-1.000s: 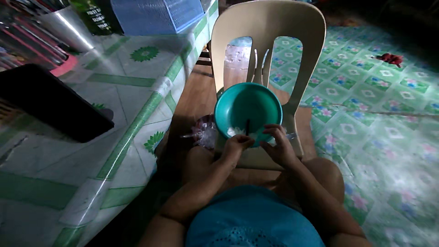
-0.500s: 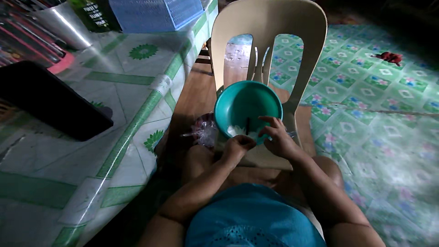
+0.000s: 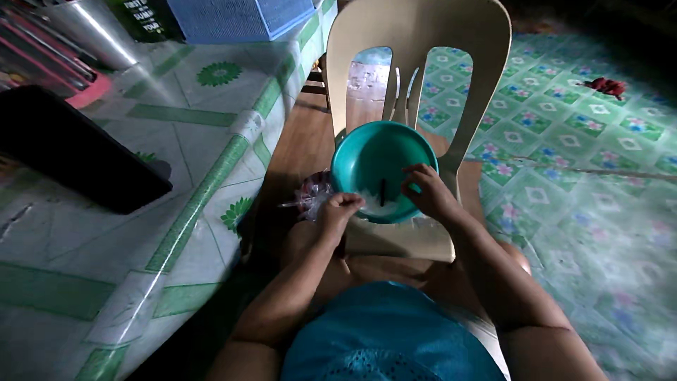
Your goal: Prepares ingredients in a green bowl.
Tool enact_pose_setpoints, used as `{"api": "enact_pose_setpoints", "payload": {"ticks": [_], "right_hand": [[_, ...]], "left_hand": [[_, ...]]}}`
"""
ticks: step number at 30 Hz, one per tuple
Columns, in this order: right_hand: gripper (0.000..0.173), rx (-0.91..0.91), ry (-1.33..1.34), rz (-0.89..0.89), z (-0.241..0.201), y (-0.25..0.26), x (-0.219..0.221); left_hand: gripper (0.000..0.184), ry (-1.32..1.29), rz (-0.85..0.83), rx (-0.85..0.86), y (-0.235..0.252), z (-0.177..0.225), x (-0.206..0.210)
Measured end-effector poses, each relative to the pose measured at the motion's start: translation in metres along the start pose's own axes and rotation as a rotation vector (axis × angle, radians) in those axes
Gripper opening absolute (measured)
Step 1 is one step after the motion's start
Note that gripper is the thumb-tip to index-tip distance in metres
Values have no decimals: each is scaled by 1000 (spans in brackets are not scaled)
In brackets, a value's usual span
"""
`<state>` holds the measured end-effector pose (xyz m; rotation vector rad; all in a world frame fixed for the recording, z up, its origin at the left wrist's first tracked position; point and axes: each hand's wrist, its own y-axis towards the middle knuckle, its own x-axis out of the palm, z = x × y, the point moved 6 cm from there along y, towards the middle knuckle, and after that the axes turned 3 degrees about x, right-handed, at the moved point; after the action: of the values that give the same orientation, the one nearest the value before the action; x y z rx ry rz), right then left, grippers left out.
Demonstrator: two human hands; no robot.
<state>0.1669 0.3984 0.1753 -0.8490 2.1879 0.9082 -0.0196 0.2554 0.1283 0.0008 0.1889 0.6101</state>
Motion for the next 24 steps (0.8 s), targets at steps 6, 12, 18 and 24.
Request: {"api": "enact_pose_setpoints", "payload": {"ticks": [6, 12, 18, 24], "right_hand": [[26, 113, -376, -397, 51, 51, 59], [30, -45, -700, -591, 57, 73, 108], [27, -72, -733, -592, 67, 73, 117], [23, -70, -758, -638, 55, 60, 88]], "left_hand": [[24, 46, 64, 74, 46, 32, -29], [23, 50, 7, 353, 124, 111, 1], [15, 61, -67, 858, 115, 147, 31], [17, 182, -128, 498, 121, 32, 40]]}}
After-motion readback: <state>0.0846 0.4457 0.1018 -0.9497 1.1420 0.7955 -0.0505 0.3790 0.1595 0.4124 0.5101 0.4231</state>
